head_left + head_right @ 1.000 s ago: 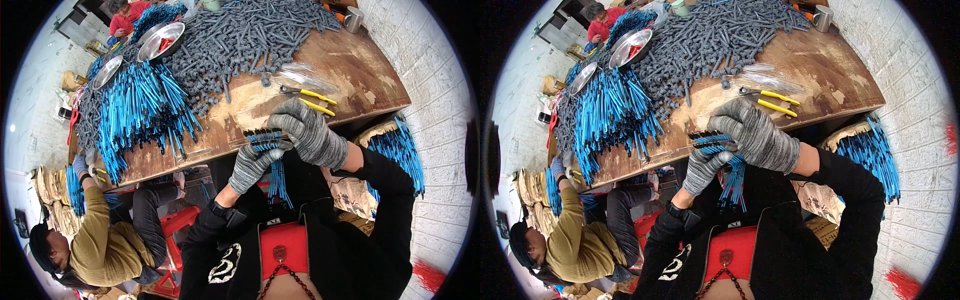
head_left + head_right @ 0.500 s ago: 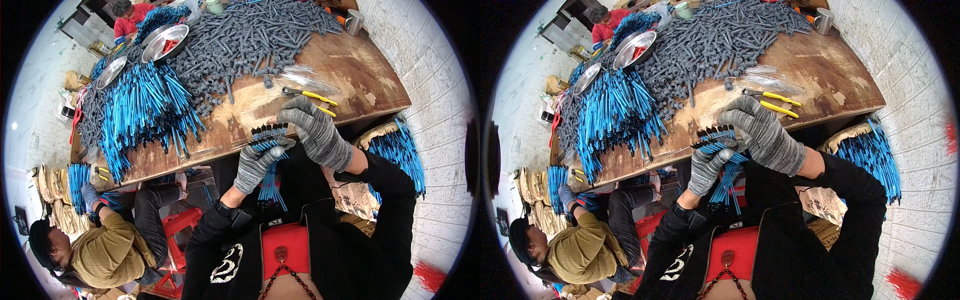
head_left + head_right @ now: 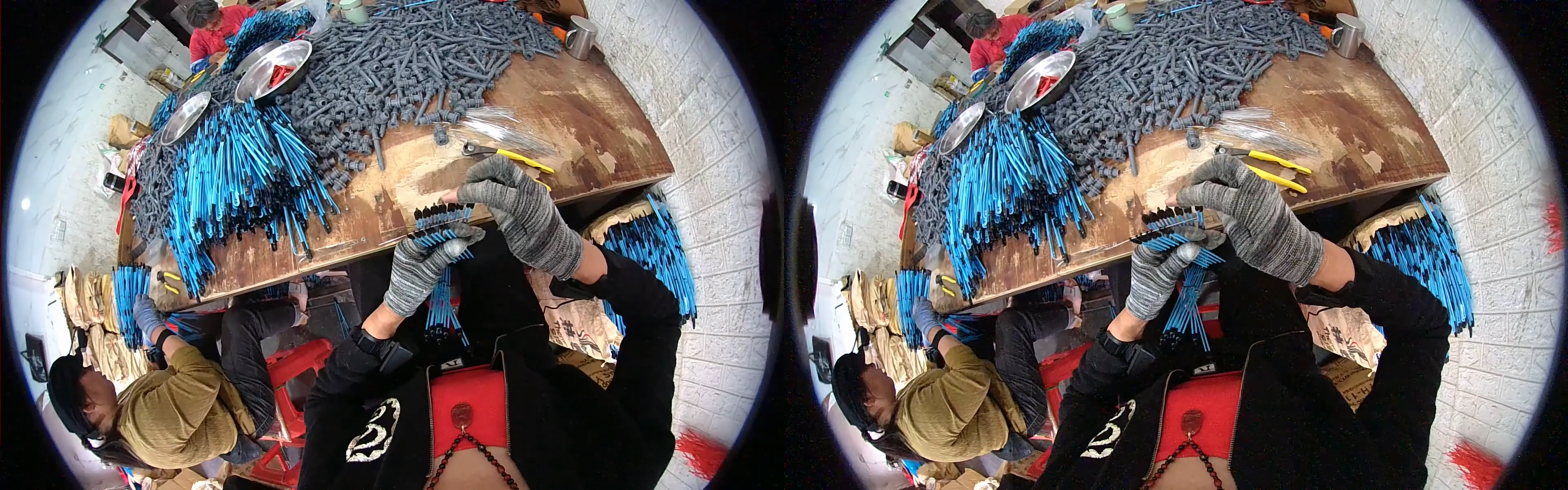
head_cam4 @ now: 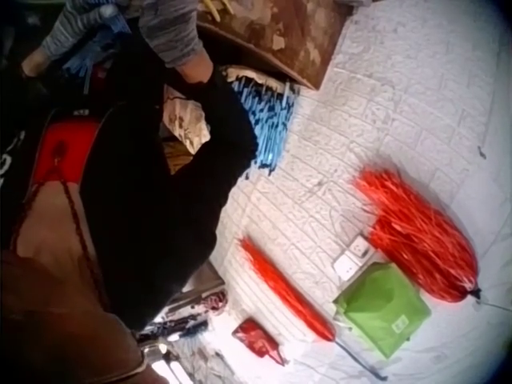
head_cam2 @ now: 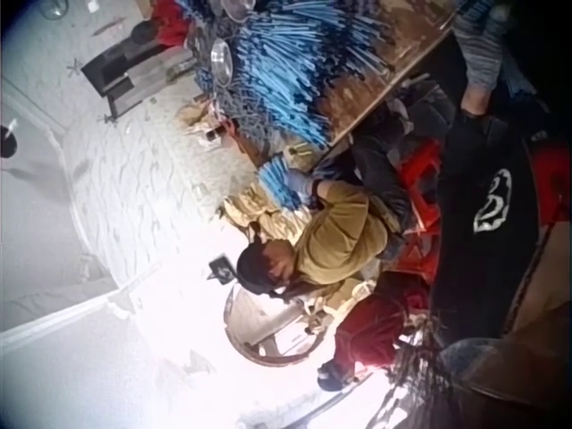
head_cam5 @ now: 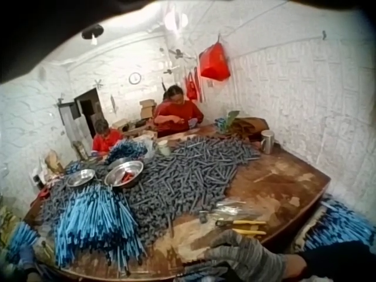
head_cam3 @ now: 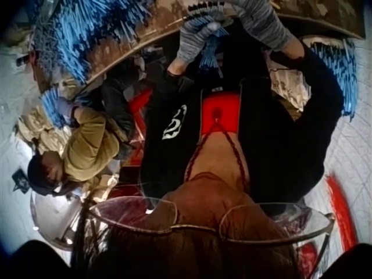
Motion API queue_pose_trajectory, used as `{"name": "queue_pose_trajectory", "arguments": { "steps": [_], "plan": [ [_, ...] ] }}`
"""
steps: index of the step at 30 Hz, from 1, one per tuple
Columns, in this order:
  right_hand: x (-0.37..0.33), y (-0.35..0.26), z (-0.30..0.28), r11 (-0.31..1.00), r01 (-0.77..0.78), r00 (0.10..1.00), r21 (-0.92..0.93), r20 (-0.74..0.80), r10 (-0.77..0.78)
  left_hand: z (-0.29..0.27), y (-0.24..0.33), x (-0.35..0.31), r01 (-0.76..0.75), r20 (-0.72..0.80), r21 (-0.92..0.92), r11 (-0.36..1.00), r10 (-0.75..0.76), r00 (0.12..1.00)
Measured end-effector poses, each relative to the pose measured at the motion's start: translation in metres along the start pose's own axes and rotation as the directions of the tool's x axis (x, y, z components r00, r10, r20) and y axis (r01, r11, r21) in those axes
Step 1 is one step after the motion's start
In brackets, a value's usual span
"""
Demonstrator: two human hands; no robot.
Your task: The person gathers blue rods, aligns them into a black plastic holder, and inserts a metal wire through the assembly. They then trim the wire using yellow-handled pliers and place the completed unit into a large bag.
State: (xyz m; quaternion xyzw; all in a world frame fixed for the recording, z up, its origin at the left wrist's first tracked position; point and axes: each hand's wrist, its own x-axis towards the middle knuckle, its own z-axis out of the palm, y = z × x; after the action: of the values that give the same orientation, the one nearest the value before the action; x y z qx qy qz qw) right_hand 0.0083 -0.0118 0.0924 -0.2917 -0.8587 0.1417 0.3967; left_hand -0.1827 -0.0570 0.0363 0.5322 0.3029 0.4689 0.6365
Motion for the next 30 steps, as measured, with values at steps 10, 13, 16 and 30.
{"name": "queue_pose_trajectory", "arguments": {
  "steps": [10,13,16,30],
  "plan": [
    [0.001,-0.007,0.001,0.985,0.132,0.989,-0.107,-0.054,-0.139,-0.001,0.000,0.003,0.019,0.040,0.024,1.000,-0.020,0.999],
    [0.002,-0.012,-0.006,0.971,0.131,0.987,-0.198,-0.062,-0.146,-0.002,0.000,0.004,-0.015,0.044,0.005,1.000,0.015,0.999],
    [-0.002,-0.016,-0.016,0.955,0.048,0.992,-0.292,-0.097,-0.080,-0.004,-0.004,0.003,-0.024,0.004,-0.028,0.999,0.024,1.000],
    [-0.006,-0.008,-0.043,0.818,0.187,0.982,-0.543,0.081,-0.171,0.003,0.002,0.005,0.039,0.035,-0.095,0.995,-0.036,0.999]
  ]
}}
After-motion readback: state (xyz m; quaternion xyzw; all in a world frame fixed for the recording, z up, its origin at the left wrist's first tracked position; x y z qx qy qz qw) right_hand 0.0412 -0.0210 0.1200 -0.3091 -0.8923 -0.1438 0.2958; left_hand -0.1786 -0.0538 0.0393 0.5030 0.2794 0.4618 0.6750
